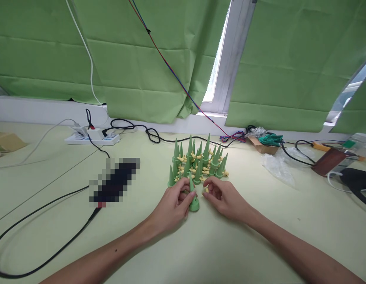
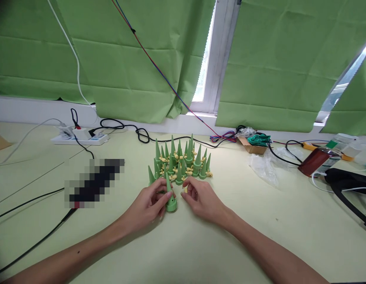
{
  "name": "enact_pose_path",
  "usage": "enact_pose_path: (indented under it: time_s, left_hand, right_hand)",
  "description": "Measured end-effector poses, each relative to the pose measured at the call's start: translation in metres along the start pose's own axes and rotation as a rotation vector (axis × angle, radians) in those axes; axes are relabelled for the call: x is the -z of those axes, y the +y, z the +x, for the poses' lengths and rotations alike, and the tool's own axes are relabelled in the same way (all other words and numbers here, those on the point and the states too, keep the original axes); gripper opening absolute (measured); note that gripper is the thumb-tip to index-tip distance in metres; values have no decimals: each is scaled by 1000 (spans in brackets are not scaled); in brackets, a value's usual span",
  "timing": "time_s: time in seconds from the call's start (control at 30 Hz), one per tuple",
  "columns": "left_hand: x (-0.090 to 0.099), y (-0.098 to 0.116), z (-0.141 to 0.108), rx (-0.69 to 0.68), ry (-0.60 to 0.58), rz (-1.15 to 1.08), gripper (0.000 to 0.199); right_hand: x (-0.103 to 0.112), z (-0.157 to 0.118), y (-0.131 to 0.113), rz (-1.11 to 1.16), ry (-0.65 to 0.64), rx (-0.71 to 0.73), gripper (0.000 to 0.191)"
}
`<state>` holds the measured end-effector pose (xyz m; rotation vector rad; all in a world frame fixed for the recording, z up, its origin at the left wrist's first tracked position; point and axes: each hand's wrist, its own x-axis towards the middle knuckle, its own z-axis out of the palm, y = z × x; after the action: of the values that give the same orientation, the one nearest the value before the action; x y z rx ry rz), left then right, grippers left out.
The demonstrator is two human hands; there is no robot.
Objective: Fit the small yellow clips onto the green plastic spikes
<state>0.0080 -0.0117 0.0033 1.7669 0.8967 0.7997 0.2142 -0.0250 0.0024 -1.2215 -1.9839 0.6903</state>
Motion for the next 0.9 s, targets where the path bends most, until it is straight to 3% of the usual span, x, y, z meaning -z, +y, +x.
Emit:
enact_pose_path:
  time_s: [0.33,0.9]
  left_hand:
    - [-2,1,0,45,-27,-136,26]
    - [-1,2,0,39,-43,-196,25]
  right_hand:
    - [-6,2,2,548,-9,-159,30]
    - [-8,-1,-4,570,8,-141,29]
